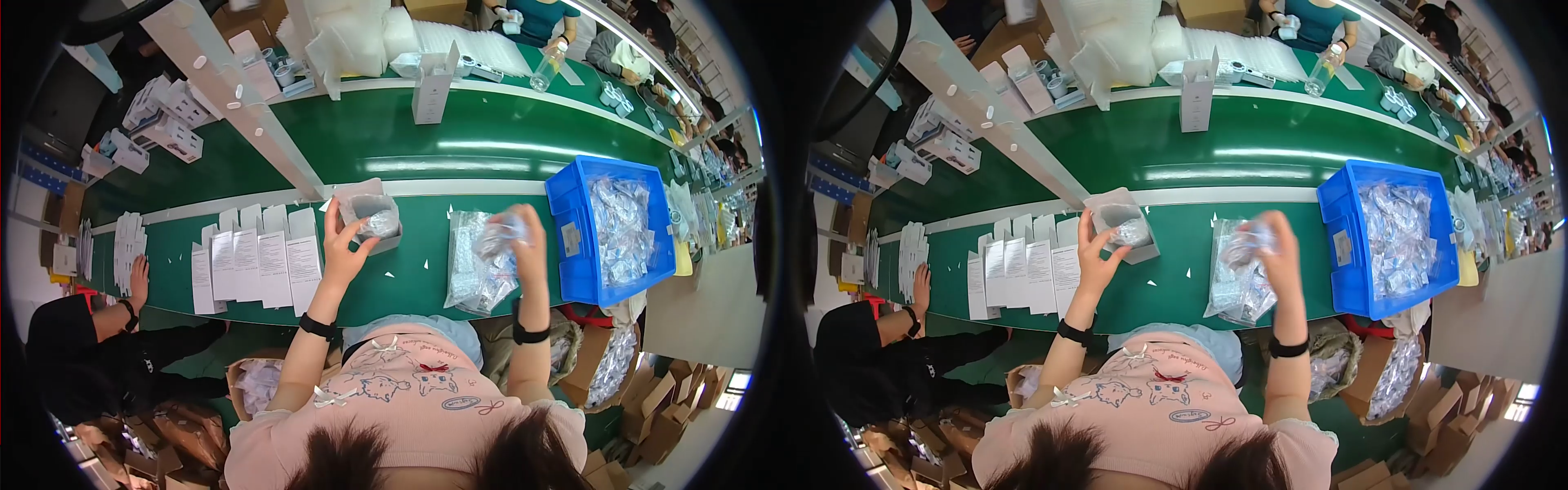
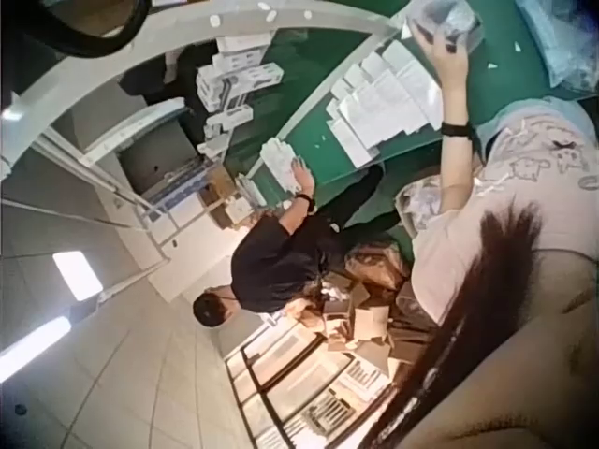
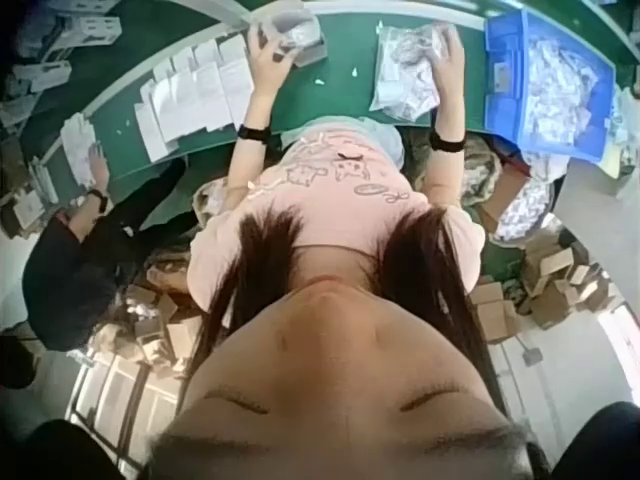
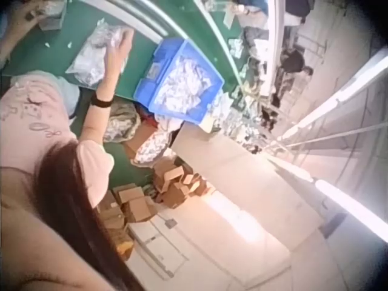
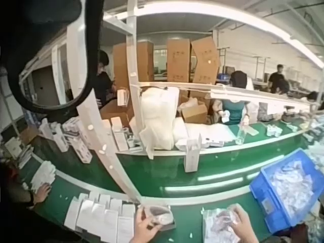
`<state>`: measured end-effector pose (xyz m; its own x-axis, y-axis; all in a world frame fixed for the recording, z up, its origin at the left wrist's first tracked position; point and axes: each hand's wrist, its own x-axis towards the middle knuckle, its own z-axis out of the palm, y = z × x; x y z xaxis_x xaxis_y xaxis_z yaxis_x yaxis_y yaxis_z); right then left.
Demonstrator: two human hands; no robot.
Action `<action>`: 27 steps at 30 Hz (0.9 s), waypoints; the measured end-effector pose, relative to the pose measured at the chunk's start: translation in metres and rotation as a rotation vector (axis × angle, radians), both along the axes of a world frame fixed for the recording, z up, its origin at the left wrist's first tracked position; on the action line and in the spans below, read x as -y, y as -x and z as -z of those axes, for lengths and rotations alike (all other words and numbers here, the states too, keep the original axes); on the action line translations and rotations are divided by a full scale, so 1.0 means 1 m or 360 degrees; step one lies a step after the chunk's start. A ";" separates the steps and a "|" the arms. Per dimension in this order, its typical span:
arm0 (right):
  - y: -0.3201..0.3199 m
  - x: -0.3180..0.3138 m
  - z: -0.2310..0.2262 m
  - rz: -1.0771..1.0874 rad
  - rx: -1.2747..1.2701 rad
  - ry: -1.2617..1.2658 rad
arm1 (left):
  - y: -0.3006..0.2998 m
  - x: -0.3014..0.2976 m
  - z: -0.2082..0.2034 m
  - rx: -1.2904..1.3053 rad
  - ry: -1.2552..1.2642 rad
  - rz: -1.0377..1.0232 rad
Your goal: The person packages handheld devices by placing each device into a bubble wrap sleeve, inserting it into a cardboard box along with a small plastic bag, and setting the boxed items onto the assembly line.
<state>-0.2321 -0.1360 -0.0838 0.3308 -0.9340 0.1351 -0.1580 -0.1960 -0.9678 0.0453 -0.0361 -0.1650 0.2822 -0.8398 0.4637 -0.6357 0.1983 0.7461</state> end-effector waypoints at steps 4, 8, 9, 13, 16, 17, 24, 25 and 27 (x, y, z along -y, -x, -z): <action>-0.072 -0.001 -0.008 -0.0511 -0.0285 0.0618 | 0.013 0.000 -0.015 -0.0097 0.0054 -0.0027; -0.092 0.007 0.005 -0.1016 -0.0685 0.0886 | 0.011 0.002 -0.016 0.0028 0.0050 0.0010; -0.092 0.010 0.008 -0.0992 -0.0746 0.0947 | 0.010 0.002 -0.015 0.0094 0.0021 0.0044; -0.092 0.013 0.013 -0.0982 -0.0742 0.0830 | 0.005 -0.002 -0.022 0.0192 -0.0140 -0.0099; -0.092 0.018 0.009 -0.0864 -0.0506 0.0763 | 0.006 -0.004 -0.025 0.0031 -0.0137 -0.0180; -0.093 0.020 0.007 -0.0749 -0.0299 0.0783 | 0.006 -0.004 -0.027 -0.0047 -0.0135 -0.0214; -0.130 -0.012 0.015 -0.0341 0.0228 0.0463 | -0.003 0.015 -0.038 -0.0306 -0.0347 -0.0534; -0.132 -0.013 0.019 -0.0417 -0.0127 0.0915 | -0.004 0.015 -0.037 -0.0343 -0.0378 -0.0551; -0.136 -0.013 0.030 -0.0519 -0.0265 0.1032 | -0.007 0.016 -0.030 -0.0396 -0.0324 -0.0521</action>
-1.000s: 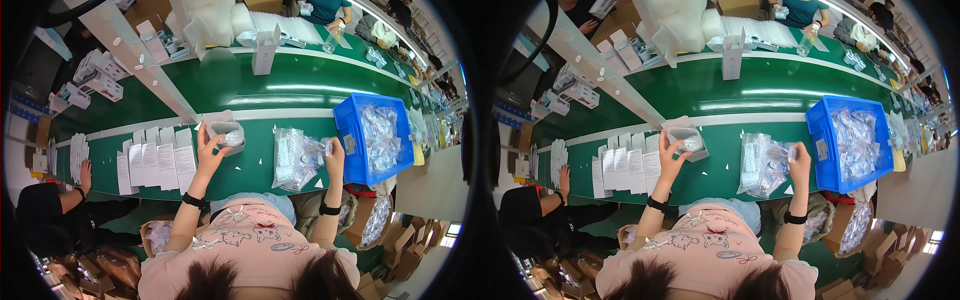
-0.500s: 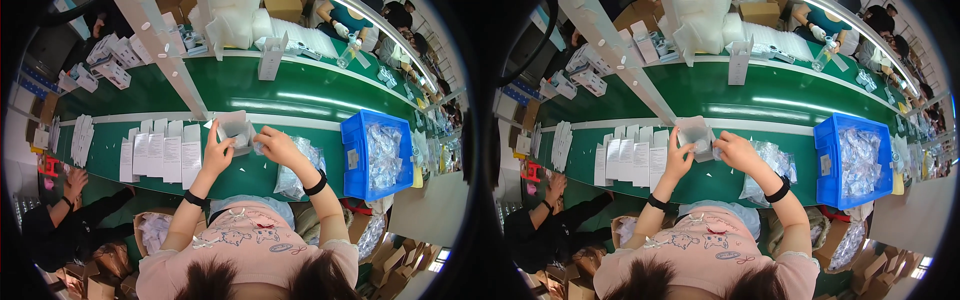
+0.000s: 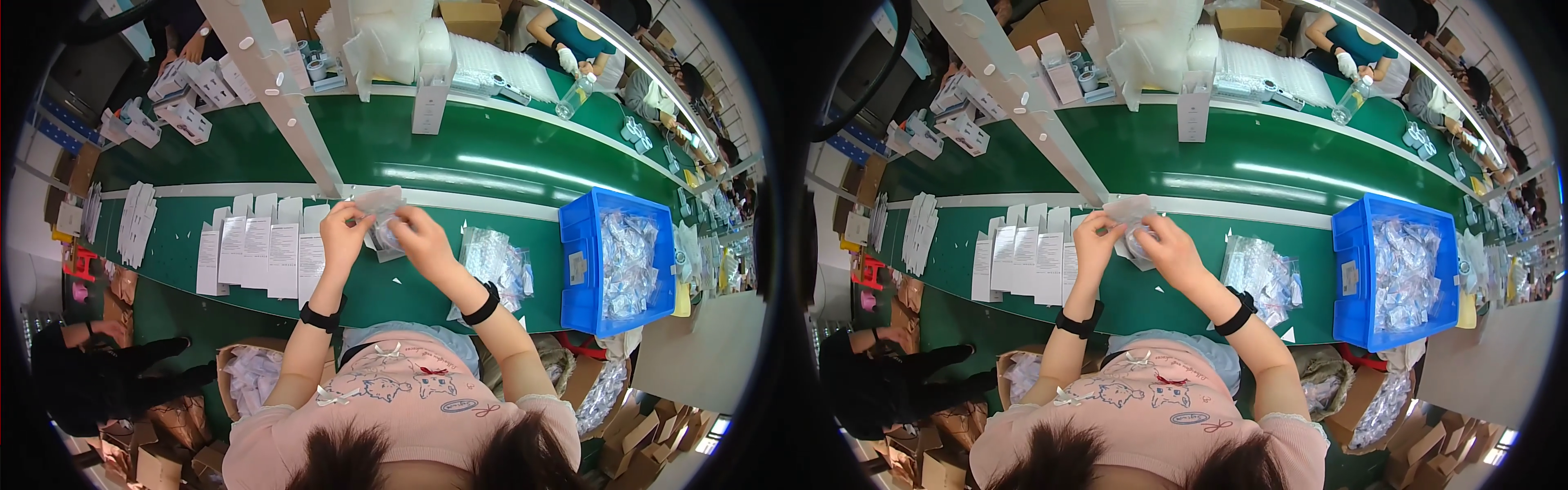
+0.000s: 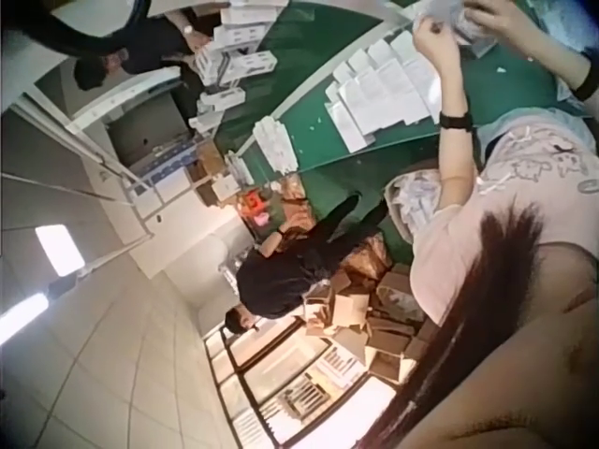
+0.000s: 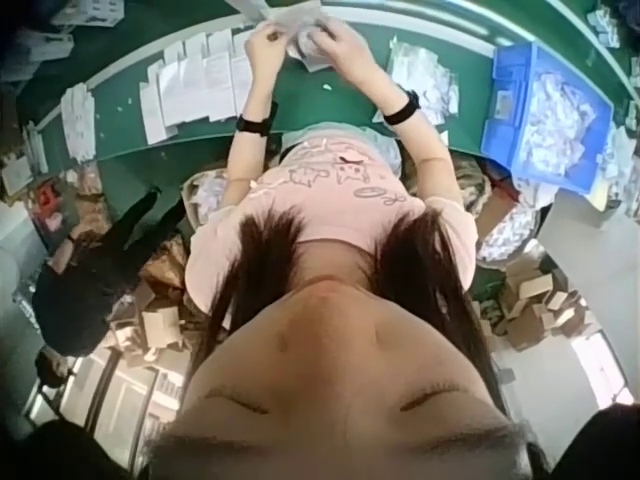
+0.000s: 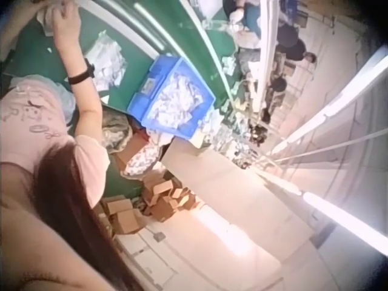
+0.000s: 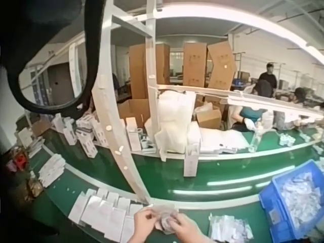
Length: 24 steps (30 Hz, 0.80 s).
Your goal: The person packages handheld devices by placing each device into a bubble wrap sleeve, inserting it into a cardboard box along with a small plastic bag, and setting the boxed items onto the assembly line.
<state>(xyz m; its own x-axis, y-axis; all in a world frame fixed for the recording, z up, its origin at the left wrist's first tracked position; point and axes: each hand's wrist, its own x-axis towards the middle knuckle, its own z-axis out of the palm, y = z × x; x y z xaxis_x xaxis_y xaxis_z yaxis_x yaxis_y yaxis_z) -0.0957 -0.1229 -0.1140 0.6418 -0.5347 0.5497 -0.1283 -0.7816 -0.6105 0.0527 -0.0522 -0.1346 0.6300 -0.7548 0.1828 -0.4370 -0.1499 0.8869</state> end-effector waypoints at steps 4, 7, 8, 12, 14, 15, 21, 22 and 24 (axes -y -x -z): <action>0.000 -0.001 -0.008 -0.0177 -0.0562 0.0294 | -0.007 0.001 0.008 -0.0126 0.0139 0.0037; 0.006 -0.005 -0.025 -0.0231 -0.1098 0.0340 | -0.008 0.002 0.009 -0.0184 0.0161 0.0073; 0.005 -0.006 -0.022 -0.0216 -0.1044 0.0327 | -0.008 0.002 0.011 -0.0228 0.0156 0.0124; 0.010 0.004 0.005 -0.0127 -0.0646 0.0140 | -0.013 -0.011 0.016 -0.0520 0.0375 0.0312; 0.020 0.021 0.033 -0.0134 -0.0065 -0.0178 | -0.008 -0.021 0.013 -0.0710 0.0638 0.0216; 0.019 0.026 0.050 -0.0102 -0.0054 -0.0165 | -0.012 -0.032 0.020 -0.0607 0.0514 0.0083; 0.010 0.061 0.063 -0.0707 -0.0465 -0.0977 | -0.035 -0.066 0.070 0.0040 -0.0115 -0.0188; 0.018 0.078 0.063 -0.0630 -0.0434 -0.0997 | -0.036 -0.066 0.071 0.0049 -0.0119 -0.0181; 0.045 0.127 0.060 -0.0460 -0.0302 -0.1162 | -0.032 -0.067 0.065 0.0449 -0.0365 -0.0044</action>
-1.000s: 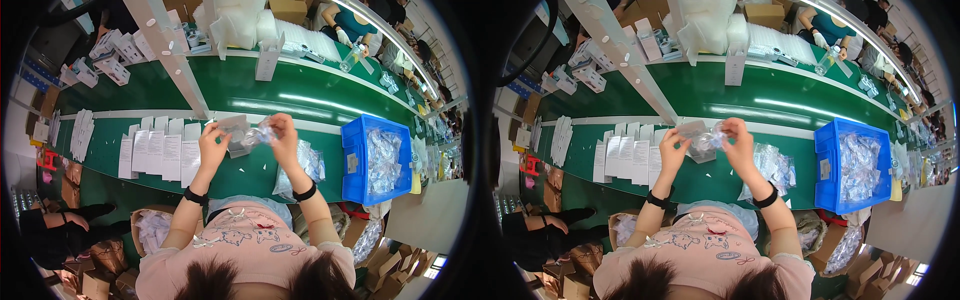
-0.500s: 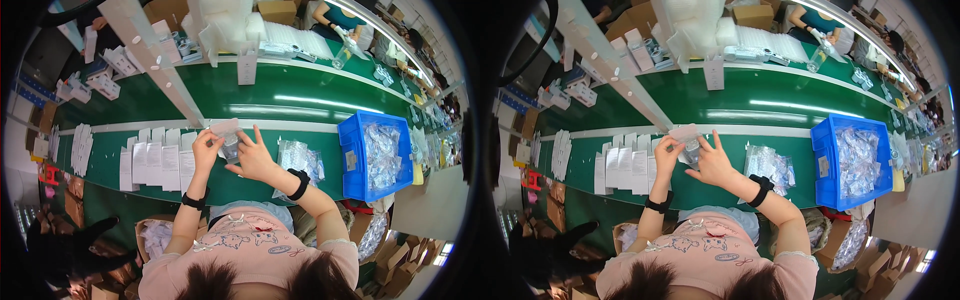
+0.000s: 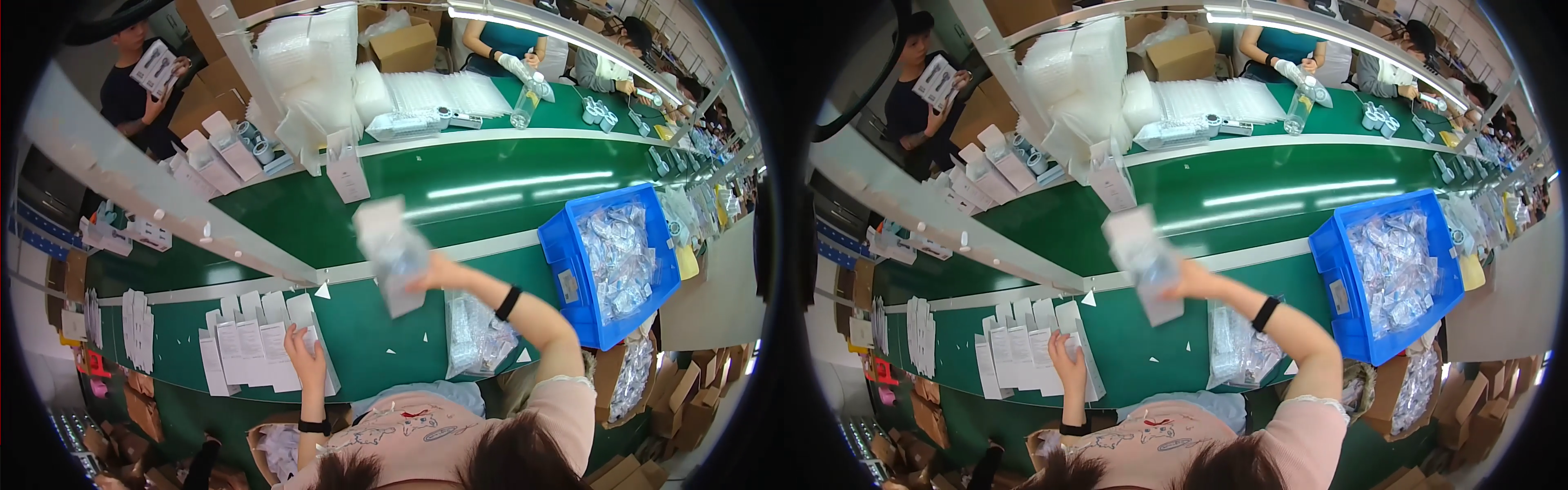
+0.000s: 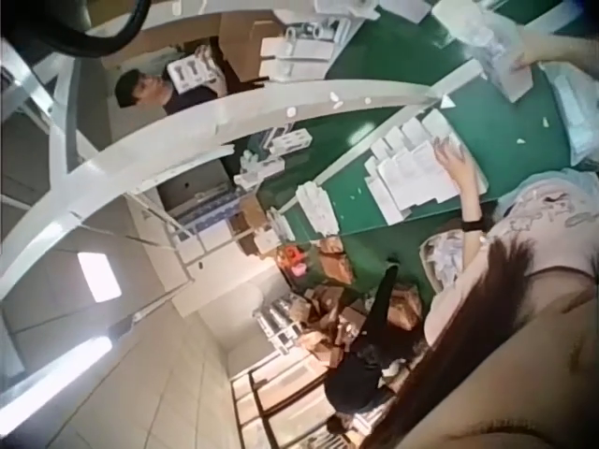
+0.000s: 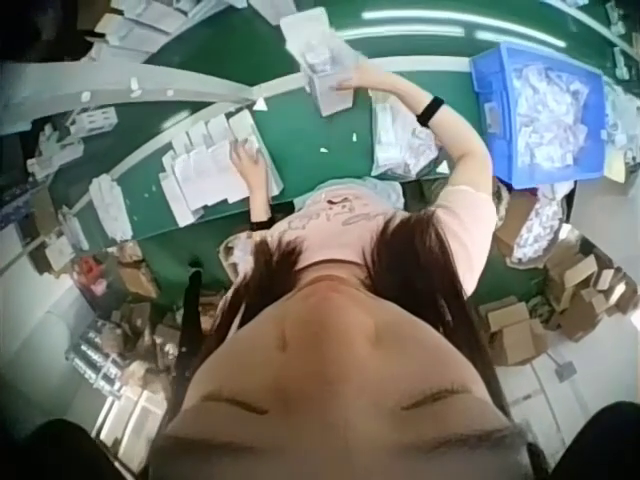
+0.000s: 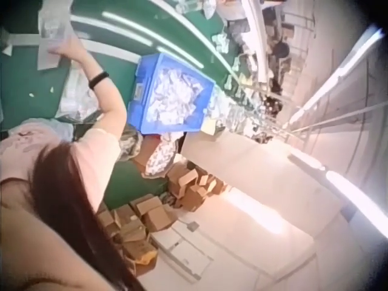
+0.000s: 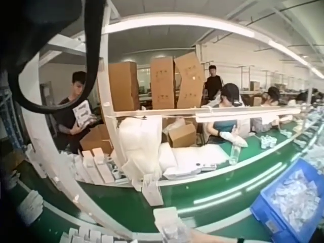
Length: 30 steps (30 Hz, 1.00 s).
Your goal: The person packages handheld devices by placing each device into a bubble wrap sleeve, inserting it into a cardboard box along with a small plastic bag, and setting the boxed items onto the assembly line.
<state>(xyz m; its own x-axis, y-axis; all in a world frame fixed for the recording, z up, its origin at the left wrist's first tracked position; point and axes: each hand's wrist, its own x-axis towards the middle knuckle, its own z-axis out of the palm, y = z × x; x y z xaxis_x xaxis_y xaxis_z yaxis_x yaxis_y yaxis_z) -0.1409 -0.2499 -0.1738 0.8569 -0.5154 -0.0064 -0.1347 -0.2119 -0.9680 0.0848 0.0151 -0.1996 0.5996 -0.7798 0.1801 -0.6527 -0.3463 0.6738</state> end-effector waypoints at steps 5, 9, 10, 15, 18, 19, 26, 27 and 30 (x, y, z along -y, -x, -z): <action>0.059 0.135 -0.018 0.1108 0.0378 -0.0173 | -0.010 -0.008 0.007 0.0254 -0.0231 0.0003; 0.128 0.249 0.020 0.2002 0.0720 0.0302 | -0.027 -0.007 0.013 0.0064 -0.0219 -0.0078; 0.144 0.272 0.031 0.2136 0.0721 0.0393 | -0.029 -0.007 0.012 0.0064 -0.0227 -0.0092; 0.218 0.329 0.082 0.2533 0.0298 0.0683 | -0.022 -0.012 0.003 0.0430 -0.0596 -0.0091; 0.233 0.325 0.105 0.2552 -0.0162 0.0706 | -0.012 -0.006 -0.006 0.0536 -0.0767 -0.0122; 0.229 0.324 0.106 0.2553 -0.0353 0.0551 | -0.009 -0.003 -0.011 0.0576 -0.0826 -0.0099; 0.160 0.208 0.082 0.1801 -0.0608 0.0530 | 0.010 0.013 -0.027 0.0537 -0.0568 0.0179; 0.164 0.182 0.083 0.1675 -0.0536 0.0750 | 0.012 0.016 -0.025 0.0410 -0.0413 0.0266; 0.110 0.076 0.027 0.1153 -0.0746 0.0611 | 0.012 0.008 -0.020 0.0164 -0.0145 0.0319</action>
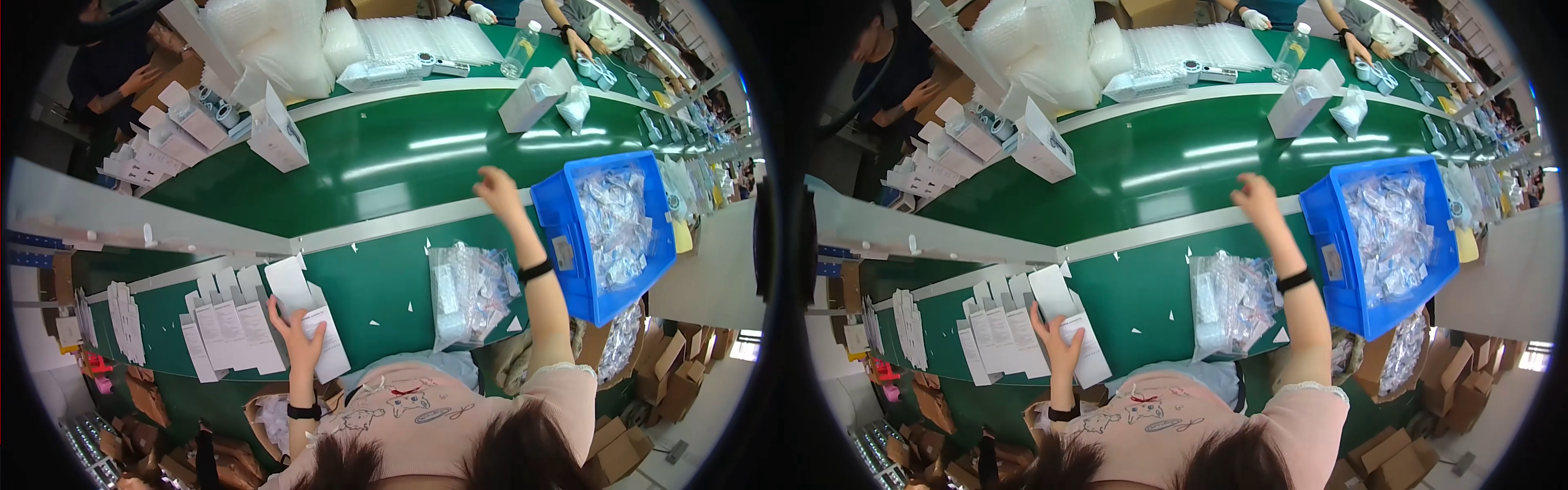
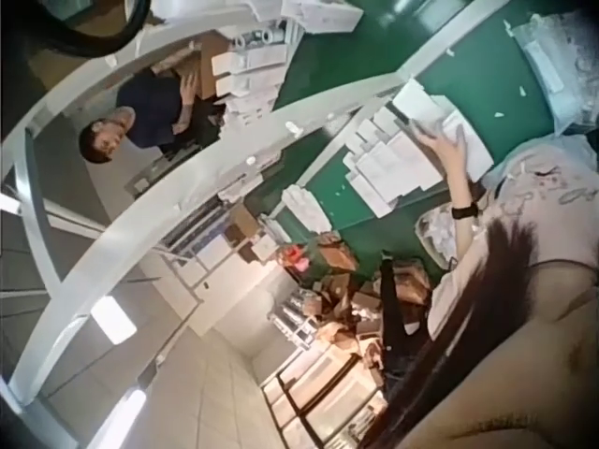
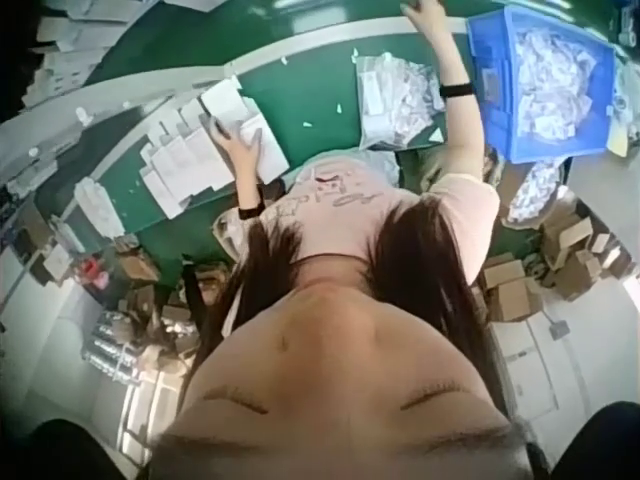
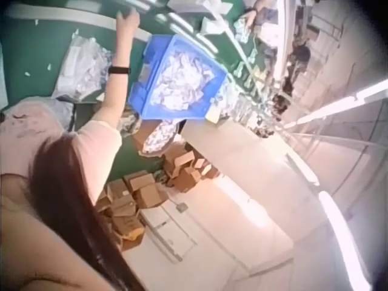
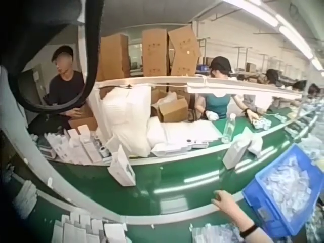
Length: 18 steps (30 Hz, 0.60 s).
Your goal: The person packages handheld devices by placing each device into a bubble wrap sleeve, inserting it into a cardboard box along with a small plastic bag, and setting the boxed items onto the assembly line.
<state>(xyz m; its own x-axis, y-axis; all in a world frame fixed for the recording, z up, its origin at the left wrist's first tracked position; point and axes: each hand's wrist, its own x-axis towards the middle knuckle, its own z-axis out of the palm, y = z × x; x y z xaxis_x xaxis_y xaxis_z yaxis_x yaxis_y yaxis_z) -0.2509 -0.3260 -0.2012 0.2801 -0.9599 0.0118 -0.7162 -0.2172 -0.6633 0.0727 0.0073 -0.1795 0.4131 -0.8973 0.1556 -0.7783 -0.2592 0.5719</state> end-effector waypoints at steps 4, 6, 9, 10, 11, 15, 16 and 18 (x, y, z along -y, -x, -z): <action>-0.027 -0.126 -0.035 -0.0294 -0.0814 -0.0224 | 0.002 0.006 -0.004 -0.0324 0.0270 0.0049; -0.040 -0.164 -0.034 -0.0323 -0.0923 -0.0322 | 0.008 0.020 -0.012 -0.0172 0.0593 0.0191; -0.057 -0.193 -0.003 -0.0161 -0.0843 -0.0474 | 0.023 0.033 -0.016 -0.0322 0.0714 0.0230; -0.061 -0.197 0.017 -0.0081 -0.0910 -0.0243 | 0.030 0.039 -0.016 -0.0558 0.0668 0.0203; -0.068 -0.202 0.034 -0.0012 -0.0963 0.0014 | 0.035 0.043 -0.022 -0.0541 0.0695 0.0199; -0.070 -0.196 0.016 -0.0136 -0.0617 -0.0123 | 0.056 0.069 -0.030 -0.0422 0.0657 0.0443; -0.067 -0.191 0.009 -0.0222 -0.0417 -0.0311 | 0.059 0.075 -0.027 -0.0295 0.0637 0.0514; -0.045 -0.181 0.004 -0.0226 0.0089 -0.0375 | 0.057 0.077 -0.022 -0.0162 0.0626 0.0584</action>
